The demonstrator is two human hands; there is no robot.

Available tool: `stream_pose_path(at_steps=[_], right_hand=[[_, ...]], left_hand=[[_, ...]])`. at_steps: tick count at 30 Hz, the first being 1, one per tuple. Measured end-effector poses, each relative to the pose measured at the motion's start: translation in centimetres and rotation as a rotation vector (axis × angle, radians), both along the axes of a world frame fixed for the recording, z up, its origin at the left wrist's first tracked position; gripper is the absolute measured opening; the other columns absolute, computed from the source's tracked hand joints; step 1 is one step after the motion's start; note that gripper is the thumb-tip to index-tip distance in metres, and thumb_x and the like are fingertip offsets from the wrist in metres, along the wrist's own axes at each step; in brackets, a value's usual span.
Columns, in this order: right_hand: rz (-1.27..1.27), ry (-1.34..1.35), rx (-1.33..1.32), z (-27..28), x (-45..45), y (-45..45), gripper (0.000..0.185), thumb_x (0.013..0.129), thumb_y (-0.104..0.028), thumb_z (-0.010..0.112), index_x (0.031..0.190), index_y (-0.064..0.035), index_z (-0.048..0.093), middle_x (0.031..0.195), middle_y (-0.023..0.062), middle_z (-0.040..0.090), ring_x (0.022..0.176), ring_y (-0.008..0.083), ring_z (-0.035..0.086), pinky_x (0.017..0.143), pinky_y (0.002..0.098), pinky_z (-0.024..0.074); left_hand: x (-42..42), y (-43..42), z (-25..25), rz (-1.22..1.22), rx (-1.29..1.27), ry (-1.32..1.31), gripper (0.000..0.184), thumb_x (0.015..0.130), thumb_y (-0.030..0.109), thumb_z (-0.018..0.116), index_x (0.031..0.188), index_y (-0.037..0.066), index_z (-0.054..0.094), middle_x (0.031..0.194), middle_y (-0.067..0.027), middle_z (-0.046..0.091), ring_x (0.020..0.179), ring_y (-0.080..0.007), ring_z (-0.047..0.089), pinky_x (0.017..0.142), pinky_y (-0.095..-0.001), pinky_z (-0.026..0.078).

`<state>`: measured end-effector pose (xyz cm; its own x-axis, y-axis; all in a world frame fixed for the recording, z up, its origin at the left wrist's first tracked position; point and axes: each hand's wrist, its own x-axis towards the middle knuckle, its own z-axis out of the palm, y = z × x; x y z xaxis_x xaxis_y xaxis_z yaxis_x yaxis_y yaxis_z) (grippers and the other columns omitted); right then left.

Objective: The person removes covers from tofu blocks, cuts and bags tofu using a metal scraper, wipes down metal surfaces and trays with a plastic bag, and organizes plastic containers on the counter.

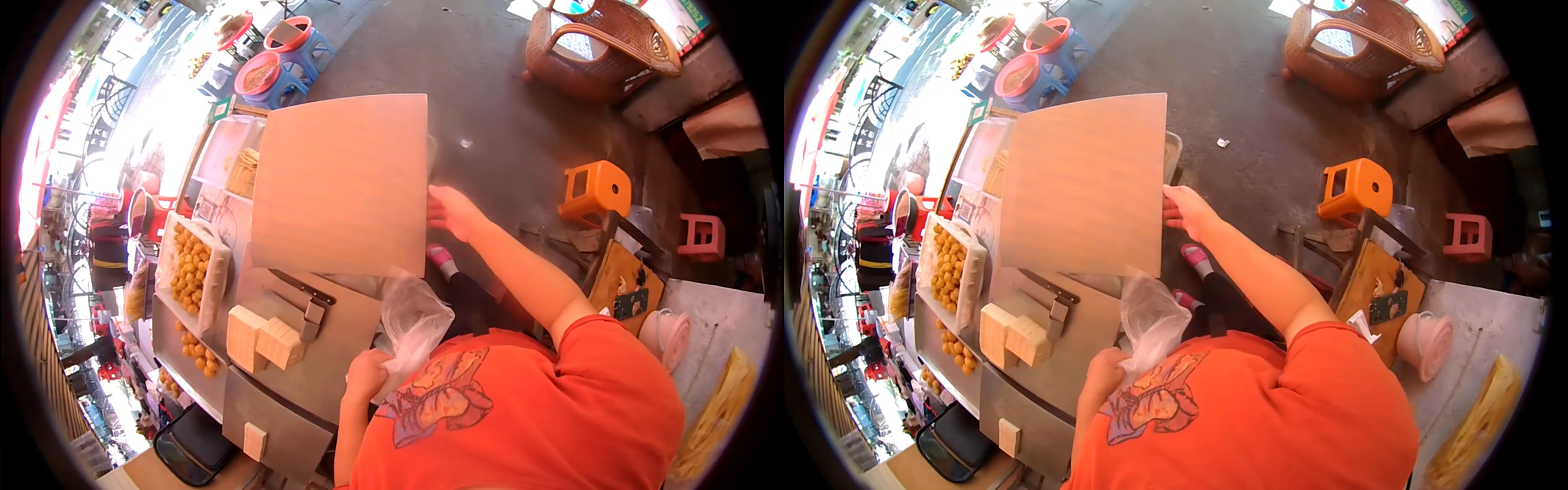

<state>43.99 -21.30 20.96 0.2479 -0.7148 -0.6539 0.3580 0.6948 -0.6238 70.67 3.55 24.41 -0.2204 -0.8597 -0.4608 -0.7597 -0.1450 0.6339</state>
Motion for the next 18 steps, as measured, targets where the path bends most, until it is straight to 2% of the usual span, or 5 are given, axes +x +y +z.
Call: stream_pose_path(at_steps=[3, 7, 12, 15, 18], right_hand=[[0.024, 0.028, -0.006, -1.9, 2.6, -0.6, 0.032, 0.087, -0.031, 0.054, 0.11, -0.0092, 0.05, 0.098, 0.0041, 0.061, 0.084, 0.0158, 0.059, 0.07, 0.0311, 0.0486], [-0.031, -0.153, -0.078, -1.2, 4.0, -1.5, 0.028, 0.087, -0.022, 0.054, 0.11, -0.0054, 0.053, 0.101, 0.0072, 0.061, 0.084, 0.0173, 0.062, 0.068, 0.0317, 0.0519], [-0.193, -0.497, -0.245, 4.8, 6.7, -2.3, 0.029, 0.084, -0.011, 0.056, 0.11, 0.0012, 0.052, 0.1, 0.0103, 0.06, 0.083, 0.019, 0.062, 0.07, 0.0324, 0.0523], [-0.208, -0.452, -0.351, 8.4, 7.0, -1.7, 0.029, 0.082, -0.006, 0.055, 0.109, 0.0044, 0.051, 0.1, 0.0114, 0.06, 0.084, 0.0195, 0.061, 0.07, 0.0327, 0.0523], [-0.413, -0.51, -0.391, 13.0, 5.0, -0.2, 0.025, 0.081, -0.004, 0.055, 0.104, 0.0046, 0.053, 0.096, 0.0108, 0.06, 0.081, 0.0186, 0.061, 0.069, 0.0318, 0.052]], left_hand=[[0.6, 1.0, 0.5, 0.02, -0.04, -0.023, 0.025, 0.063, 0.003, 0.051, 0.082, 0.007, 0.067, 0.078, -0.0106, 0.06, 0.081, -0.0302, 0.057, 0.072, -0.0381, 0.046], [0.4, 2.7, 0.2, 0.098, -0.034, 0.006, 0.023, 0.063, 0.005, 0.054, 0.082, 0.009, 0.067, 0.078, -0.0105, 0.06, 0.08, -0.0296, 0.057, 0.071, -0.0379, 0.045], [0.3, 4.6, -0.7, 0.077, -0.057, 0.032, 0.019, 0.064, 0.008, 0.058, 0.081, 0.008, 0.067, 0.077, -0.0102, 0.059, 0.078, -0.0292, 0.057, 0.07, -0.0372, 0.046], [0.7, 5.2, -1.2, 0.102, -0.082, 0.05, 0.019, 0.064, 0.008, 0.058, 0.082, 0.008, 0.066, 0.077, -0.0101, 0.059, 0.078, -0.0294, 0.057, 0.069, -0.0369, 0.046], [1.1, 5.3, -1.5, 0.122, -0.101, 0.098, 0.021, 0.063, 0.007, 0.059, 0.083, 0.007, 0.065, 0.079, -0.0099, 0.06, 0.078, -0.0298, 0.057, 0.068, -0.0364, 0.046]])
